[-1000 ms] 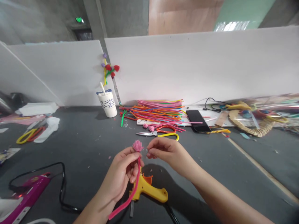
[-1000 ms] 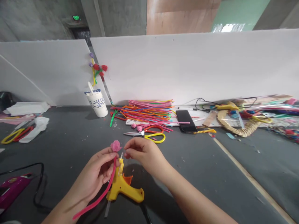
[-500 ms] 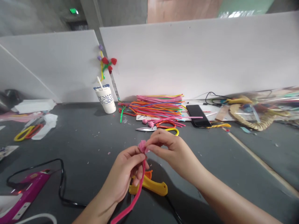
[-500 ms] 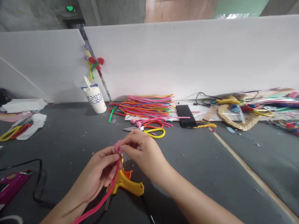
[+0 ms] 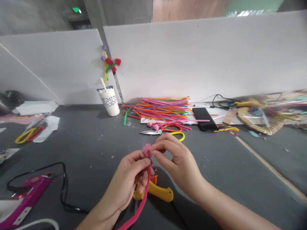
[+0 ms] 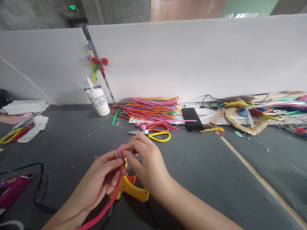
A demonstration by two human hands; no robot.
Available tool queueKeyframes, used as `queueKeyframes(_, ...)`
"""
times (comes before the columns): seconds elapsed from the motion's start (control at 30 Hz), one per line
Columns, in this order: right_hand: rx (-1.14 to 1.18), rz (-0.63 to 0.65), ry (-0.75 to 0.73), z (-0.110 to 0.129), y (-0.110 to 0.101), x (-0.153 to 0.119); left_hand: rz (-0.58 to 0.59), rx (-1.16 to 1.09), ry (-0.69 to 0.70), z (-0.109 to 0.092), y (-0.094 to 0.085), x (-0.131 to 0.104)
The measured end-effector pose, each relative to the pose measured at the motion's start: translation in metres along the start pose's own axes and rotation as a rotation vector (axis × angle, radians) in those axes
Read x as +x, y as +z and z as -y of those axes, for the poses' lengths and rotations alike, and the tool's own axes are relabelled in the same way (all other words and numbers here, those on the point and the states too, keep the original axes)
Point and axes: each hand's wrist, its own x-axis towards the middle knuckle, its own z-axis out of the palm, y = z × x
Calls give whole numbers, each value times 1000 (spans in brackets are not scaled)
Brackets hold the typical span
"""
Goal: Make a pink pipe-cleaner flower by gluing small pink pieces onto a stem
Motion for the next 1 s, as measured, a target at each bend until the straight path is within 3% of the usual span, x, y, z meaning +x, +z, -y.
queueKeyframes(0.43,-143,-64,-227,-3,5,-9,47,-25,-5,1,-2,-2)
queueKeyframes(0.67,-90,-87,-242,6,-12,-2,13,-28,17,0,-2,-6)
queueKeyframes(0.87,-207,50,-426,12,-21,1,-11,102,141,4,-9,-7)
queueKeyframes(1.0,-274,36,-473,14,-19,0,-37,141,162,5,-9,-9)
